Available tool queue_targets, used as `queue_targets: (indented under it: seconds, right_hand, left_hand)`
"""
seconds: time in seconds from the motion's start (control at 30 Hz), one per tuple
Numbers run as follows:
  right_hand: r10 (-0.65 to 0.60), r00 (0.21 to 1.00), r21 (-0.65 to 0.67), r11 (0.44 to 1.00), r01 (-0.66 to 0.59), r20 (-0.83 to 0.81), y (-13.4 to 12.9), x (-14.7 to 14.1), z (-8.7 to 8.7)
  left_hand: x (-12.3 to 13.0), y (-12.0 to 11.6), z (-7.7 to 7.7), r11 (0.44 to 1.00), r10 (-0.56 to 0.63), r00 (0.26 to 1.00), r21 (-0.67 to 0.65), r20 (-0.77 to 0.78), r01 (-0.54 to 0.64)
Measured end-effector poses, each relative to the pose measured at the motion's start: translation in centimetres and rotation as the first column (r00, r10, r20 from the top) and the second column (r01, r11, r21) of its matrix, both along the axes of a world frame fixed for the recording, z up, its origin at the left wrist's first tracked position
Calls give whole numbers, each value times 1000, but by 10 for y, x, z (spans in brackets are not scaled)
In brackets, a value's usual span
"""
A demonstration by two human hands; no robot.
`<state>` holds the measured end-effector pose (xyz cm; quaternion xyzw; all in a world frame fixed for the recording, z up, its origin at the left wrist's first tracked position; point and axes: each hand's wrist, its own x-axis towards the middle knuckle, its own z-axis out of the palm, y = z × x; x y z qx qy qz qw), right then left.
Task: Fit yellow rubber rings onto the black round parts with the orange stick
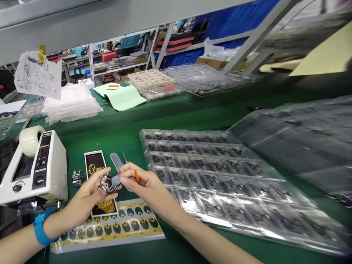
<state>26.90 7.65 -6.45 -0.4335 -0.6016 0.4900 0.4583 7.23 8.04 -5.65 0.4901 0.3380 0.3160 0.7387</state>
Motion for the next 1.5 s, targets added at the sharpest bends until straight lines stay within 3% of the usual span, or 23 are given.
queue_targets:
  seconds: [0.13,0.37,0.73,1.0,1.27,1.5]
  right_hand:
    - [-37,998,-114,993,32,-41,4,-2,-1]
    - [-61,995,-111,992,53,-77,0,-7,4]
    - [-165,985,76,984,160,55,-5,-16,6]
    - [-154,980,149,980,134,127,2,-18,7]
    - [-46,984,215,977,9,169,13,-18,32]
    - [-26,967,304,951,-53,252,24,-23,55]
  left_hand:
    - [2,-4,3,996,-14,995,89,-99,22]
    - [4,-6,4,987,-7,984,158,-178,36]
    - [6,-12,3,985,47,991,172,-127,-25]
    - [5,-6,1,980,79,992,190,-97,-60]
    - [3,-6,12,957,144,989,259,-19,-134]
    - [1,-4,25,907,265,964,343,-12,-245]
